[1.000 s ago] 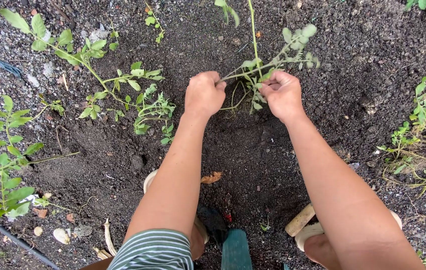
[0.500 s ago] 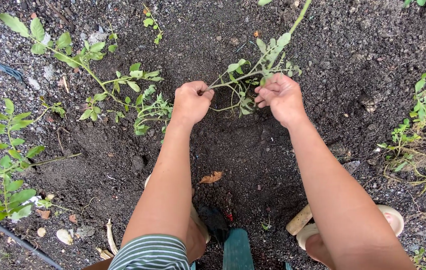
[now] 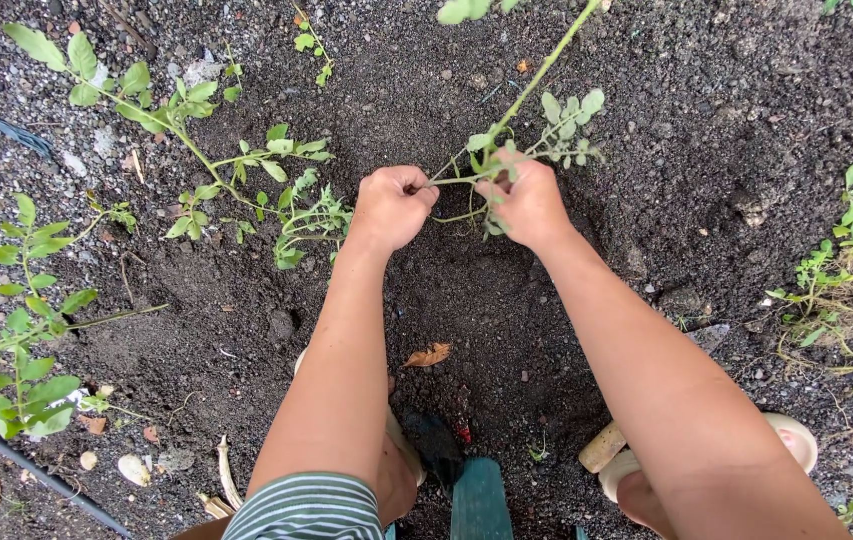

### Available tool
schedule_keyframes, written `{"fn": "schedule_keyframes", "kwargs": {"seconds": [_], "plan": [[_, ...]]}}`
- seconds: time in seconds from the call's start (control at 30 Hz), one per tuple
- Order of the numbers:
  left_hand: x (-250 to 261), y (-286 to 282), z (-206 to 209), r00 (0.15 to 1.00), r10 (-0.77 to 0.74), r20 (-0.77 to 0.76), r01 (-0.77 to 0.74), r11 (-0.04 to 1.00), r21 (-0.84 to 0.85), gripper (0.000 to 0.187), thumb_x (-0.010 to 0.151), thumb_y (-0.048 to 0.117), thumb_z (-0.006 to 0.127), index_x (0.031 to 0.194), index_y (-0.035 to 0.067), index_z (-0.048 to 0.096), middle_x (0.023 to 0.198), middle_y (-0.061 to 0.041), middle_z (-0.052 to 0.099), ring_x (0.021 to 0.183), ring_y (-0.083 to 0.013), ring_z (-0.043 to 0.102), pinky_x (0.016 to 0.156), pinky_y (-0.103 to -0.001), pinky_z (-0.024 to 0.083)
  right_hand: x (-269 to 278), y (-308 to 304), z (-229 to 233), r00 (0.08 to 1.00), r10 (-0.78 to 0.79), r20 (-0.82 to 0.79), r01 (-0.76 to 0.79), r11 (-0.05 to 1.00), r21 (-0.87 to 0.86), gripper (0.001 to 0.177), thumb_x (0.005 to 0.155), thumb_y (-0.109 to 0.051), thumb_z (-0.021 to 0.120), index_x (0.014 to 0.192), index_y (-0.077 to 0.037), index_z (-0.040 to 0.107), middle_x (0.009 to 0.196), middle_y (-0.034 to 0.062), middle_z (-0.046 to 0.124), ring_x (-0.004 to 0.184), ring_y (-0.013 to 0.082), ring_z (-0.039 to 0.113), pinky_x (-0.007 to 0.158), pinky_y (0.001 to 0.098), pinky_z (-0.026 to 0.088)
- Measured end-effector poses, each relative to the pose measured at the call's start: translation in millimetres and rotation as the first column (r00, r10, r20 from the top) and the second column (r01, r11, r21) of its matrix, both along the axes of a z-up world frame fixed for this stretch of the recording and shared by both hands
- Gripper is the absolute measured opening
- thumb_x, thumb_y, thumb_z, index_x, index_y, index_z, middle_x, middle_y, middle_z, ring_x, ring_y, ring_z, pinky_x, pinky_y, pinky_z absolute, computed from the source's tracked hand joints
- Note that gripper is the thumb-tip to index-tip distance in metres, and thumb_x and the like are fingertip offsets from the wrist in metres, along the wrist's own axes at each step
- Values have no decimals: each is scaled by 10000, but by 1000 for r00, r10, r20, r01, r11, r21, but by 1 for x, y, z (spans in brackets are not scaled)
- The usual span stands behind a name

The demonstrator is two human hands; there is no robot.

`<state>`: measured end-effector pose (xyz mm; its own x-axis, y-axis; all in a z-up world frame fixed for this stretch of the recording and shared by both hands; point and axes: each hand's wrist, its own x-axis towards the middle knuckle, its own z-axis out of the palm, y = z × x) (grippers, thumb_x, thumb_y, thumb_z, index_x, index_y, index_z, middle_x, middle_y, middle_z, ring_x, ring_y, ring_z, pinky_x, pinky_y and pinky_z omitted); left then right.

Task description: The recorder is planting and adjusting small plants in the garden soil using their hands and a trowel.

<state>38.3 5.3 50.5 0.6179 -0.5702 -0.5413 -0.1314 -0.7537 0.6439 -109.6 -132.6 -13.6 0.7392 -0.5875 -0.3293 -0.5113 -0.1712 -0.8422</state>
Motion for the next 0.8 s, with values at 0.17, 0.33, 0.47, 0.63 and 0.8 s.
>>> {"fn": "schedule_keyframes", "kwargs": {"seconds": [0.17,0.33,0.47,0.63,0.8], "plan": [[0,5,-4,1000,24,-18,-25,998,-65,135,886,186,734,835,62,753,668,-57,675,598,-144,589,588,-347,498,17,15,-5,990,77,119,-52,978,-200,103,908,16,749,985,-21,690,813,68,684,720,168,610,659,325,519],[3,19,-24,999,24,34,-17,978,-206,98,890,148,743,861,56,762,633,-24,653,584,-97,547,565,-295,473,40,20,-41,961,-276,5,274,955,111,78,875,-31,748,926,-84,723,867,-9,731,748,124,680,671,273,578],[1,24,-27,991,100,-94,-117,973,-200,101,905,121,727,849,43,755,653,0,647,589,-78,525,553,-295,446,28,1,-89,876,-408,257,338,900,275,95,954,36,642,1000,-29,695,1000,109,676,800,186,634,673,332,585],[2,25,-28,987,126,-103,-144,970,-194,102,908,134,734,860,51,770,660,4,638,595,-85,507,561,-300,439,24,-21,-65,958,-262,-117,277,951,140,259,938,40,558,1018,-122,743,1135,82,685,834,110,691,743,234,582],[0,24,-21,996,61,-63,-71,983,-167,109,901,158,754,869,54,766,698,-26,658,633,-99,540,592,-304,471,21,-46,-52,972,-73,225,9,963,270,148,985,59,653,1039,-25,763,947,81,722,762,102,610,638,242,491]]}}
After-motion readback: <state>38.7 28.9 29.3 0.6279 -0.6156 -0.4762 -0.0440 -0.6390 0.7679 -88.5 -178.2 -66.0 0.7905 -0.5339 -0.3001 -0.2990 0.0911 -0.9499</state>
